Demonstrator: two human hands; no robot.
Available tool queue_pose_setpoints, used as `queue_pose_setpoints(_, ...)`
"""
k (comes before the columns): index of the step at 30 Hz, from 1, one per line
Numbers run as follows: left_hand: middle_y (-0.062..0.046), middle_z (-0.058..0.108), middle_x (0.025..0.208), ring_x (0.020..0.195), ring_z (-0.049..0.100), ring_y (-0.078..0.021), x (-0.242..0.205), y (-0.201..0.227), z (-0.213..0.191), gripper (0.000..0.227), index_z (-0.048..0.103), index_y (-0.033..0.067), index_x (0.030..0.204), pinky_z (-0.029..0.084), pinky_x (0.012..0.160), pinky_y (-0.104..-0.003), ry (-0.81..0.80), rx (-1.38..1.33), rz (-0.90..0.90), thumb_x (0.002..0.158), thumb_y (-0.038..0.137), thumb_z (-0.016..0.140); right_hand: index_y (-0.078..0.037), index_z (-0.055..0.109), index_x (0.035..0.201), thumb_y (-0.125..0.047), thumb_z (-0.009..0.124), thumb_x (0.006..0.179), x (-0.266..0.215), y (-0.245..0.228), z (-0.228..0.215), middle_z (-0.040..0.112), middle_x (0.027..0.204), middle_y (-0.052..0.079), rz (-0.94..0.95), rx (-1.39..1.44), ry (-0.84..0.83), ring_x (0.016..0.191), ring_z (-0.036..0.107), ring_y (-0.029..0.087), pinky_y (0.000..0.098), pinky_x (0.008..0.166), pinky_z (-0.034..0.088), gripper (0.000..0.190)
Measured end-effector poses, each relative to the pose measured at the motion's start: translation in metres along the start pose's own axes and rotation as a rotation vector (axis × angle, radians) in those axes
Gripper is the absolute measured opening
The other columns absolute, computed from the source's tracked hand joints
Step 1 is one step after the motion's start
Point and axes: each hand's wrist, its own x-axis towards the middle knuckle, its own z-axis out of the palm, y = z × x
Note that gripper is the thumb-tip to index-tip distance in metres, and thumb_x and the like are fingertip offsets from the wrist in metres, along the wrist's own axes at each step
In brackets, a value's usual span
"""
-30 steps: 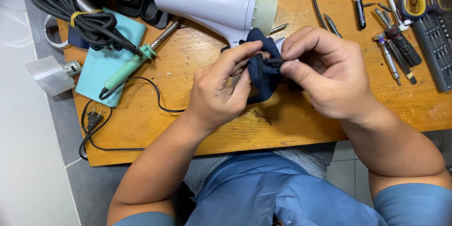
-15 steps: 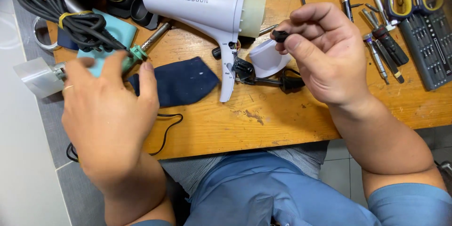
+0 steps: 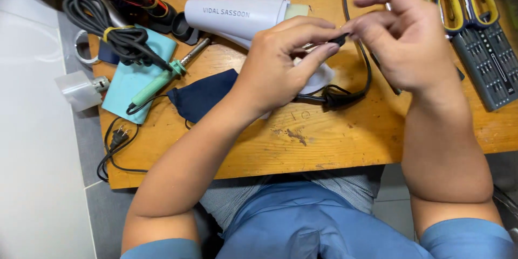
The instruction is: The person disassembles a white Vidal Sassoon hair dryer, removing the handle and internal components. They wipe the parts with a dark cloth and use a brush to clean the interior. The person then reassembles the hair dryer, inserting the internal mechanism back into the casing and securing the handle.
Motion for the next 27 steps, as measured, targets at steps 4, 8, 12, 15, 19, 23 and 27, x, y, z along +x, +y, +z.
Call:
queue_pose_setpoints(4, -0.021, 0.087, 0.121, 0.14, 0.076, -0.0272, 0.028, -0.009, 0.015, 0.013, 0.067, 0.0113, 0.099, 0.068, 0.108, -0.032, 0.022, -0.323, -0.089, 0.104, 0.012, 0.08, -0.004, 0.09, 0.131, -0.028, 0.081, 0.123, 0.014, 0.033, -0.05, 0.088, 0.121, 0.019, 0.154, -1.047, 0.103, 0.106, 0.078, 0.047, 0.0601, 0.096, 0.056, 0.027)
queue_pose_setpoints(8, -0.01, 0.082, 0.113, 0.131, 0.079, -0.0193, 0.044, -0.043, 0.03, 0.017, 0.067, 0.0103, 0.103, 0.068, 0.108, -0.029, -0.006, -0.588, -0.093, 0.103, 0.009, 0.084, -0.008, 0.082, 0.135, -0.04, 0.082, 0.111, 0.03, 0.044, -0.042, 0.084, 0.129, 0.024, 0.517, -1.114, 0.014, 0.121, 0.072, 0.056, 0.0672, 0.097, 0.054, 0.04)
queue_pose_setpoints(12, -0.007, 0.082, 0.135, 0.111, 0.078, -0.0103, 0.044, -0.063, 0.026, 0.05, 0.068, 0.016, 0.158, 0.068, 0.098, -0.025, -0.095, -0.531, -0.166, 0.111, 0.023, 0.085, -0.009, 0.075, 0.138, -0.026, 0.077, 0.109, 0.033, 0.043, -0.042, 0.08, 0.125, 0.036, 0.509, -1.093, 0.128, 0.117, 0.07, 0.063, 0.0702, 0.095, 0.054, 0.033)
queue_pose_setpoints(15, -0.005, 0.085, 0.134, 0.11, 0.083, -0.0149, 0.043, -0.072, 0.021, 0.043, 0.074, 0.0142, 0.153, 0.072, 0.095, -0.031, -0.086, -0.637, -0.23, 0.113, 0.027, 0.081, -0.003, 0.074, 0.142, -0.012, 0.064, 0.11, 0.023, 0.038, -0.047, 0.08, 0.118, 0.034, 0.256, -1.04, 0.221, 0.109, 0.071, 0.062, 0.0698, 0.092, 0.052, 0.035)
queue_pose_setpoints(19, -0.006, 0.083, 0.142, 0.126, 0.087, -0.0232, 0.043, -0.075, 0.013, 0.037, 0.075, 0.013, 0.149, 0.073, 0.098, -0.037, -0.008, -0.871, -0.232, 0.114, 0.024, 0.083, 0.014, 0.077, 0.144, 0.006, 0.056, 0.139, 0.006, 0.036, -0.047, 0.082, 0.128, 0.026, -0.316, -0.799, 0.335, 0.113, 0.076, 0.041, 0.0522, 0.096, 0.056, 0.023)
queue_pose_setpoints(23, -0.019, 0.086, 0.137, 0.119, 0.087, -0.0284, 0.047, -0.071, 0.017, 0.039, 0.076, 0.0038, 0.141, 0.074, 0.096, -0.038, 0.13, -0.977, -0.316, 0.107, 0.019, 0.087, 0.006, 0.07, 0.151, -0.005, 0.067, 0.149, 0.004, 0.035, -0.031, 0.07, 0.126, 0.017, -0.201, -0.273, 0.42, 0.089, 0.069, 0.017, 0.0278, 0.081, 0.057, 0.012)
queue_pose_setpoints(27, -0.026, 0.084, 0.137, 0.125, 0.085, -0.0354, 0.041, -0.068, 0.023, 0.031, 0.077, 0.0042, 0.136, 0.072, 0.1, -0.044, 0.156, -1.145, -0.322, 0.109, 0.018, 0.086, -0.007, 0.066, 0.143, -0.022, 0.079, 0.132, -0.003, 0.038, -0.01, 0.065, 0.114, 0.016, -0.298, 0.246, 0.514, 0.09, 0.065, 0.02, 0.0358, 0.078, 0.063, 0.023)
